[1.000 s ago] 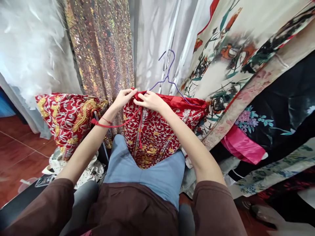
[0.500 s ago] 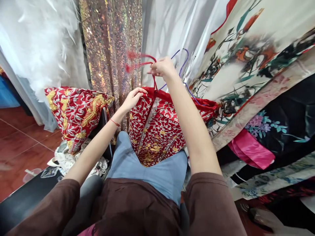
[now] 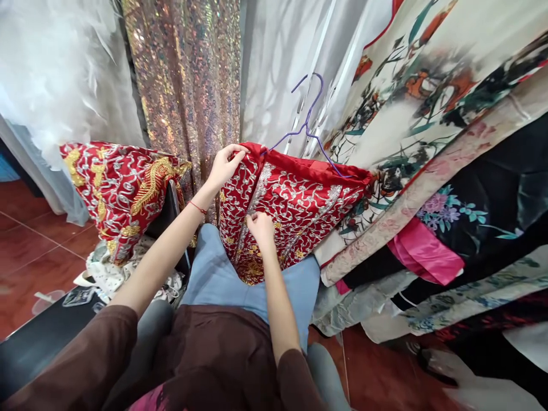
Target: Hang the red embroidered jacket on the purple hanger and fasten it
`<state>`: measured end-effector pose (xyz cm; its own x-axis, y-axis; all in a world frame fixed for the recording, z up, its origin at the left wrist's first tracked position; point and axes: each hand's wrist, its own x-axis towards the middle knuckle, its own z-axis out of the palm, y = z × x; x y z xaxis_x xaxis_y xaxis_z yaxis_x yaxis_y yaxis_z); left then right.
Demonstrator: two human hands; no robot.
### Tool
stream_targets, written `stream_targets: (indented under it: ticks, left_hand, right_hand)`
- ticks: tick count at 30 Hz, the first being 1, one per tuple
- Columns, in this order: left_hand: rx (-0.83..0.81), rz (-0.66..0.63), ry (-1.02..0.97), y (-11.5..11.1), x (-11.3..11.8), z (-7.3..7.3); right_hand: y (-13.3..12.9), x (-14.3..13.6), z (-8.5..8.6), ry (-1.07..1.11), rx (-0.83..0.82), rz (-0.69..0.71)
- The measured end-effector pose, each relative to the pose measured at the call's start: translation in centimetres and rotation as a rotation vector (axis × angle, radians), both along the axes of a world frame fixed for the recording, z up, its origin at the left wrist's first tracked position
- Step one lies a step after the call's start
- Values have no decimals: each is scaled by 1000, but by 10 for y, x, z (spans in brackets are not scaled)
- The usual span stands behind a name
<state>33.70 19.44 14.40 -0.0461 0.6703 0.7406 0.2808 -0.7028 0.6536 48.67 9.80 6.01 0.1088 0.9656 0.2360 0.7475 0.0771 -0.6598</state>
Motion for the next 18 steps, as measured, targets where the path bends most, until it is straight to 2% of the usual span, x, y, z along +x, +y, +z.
stream_targets:
  ticks: [2,4,9,14,18]
  left_hand:
    - [-13,-2,-1,-1,0,0]
    - [-29,-9,1,-1,-1,0]
    - [-23,-8,8,-2,-2,1]
    - [-18,-4,21,-3,-2,1]
    - [-10,-17,31,-3,-3,2]
  right_hand:
    - [10,-17,-28,16,-26,-45]
    - [25,-31,-41,35,-12,-80]
    - [45,-42,-46,53,-3,-152]
    - [39,-43,-48,48,29,-206]
    - [38,-49,-46,127,45,-219]
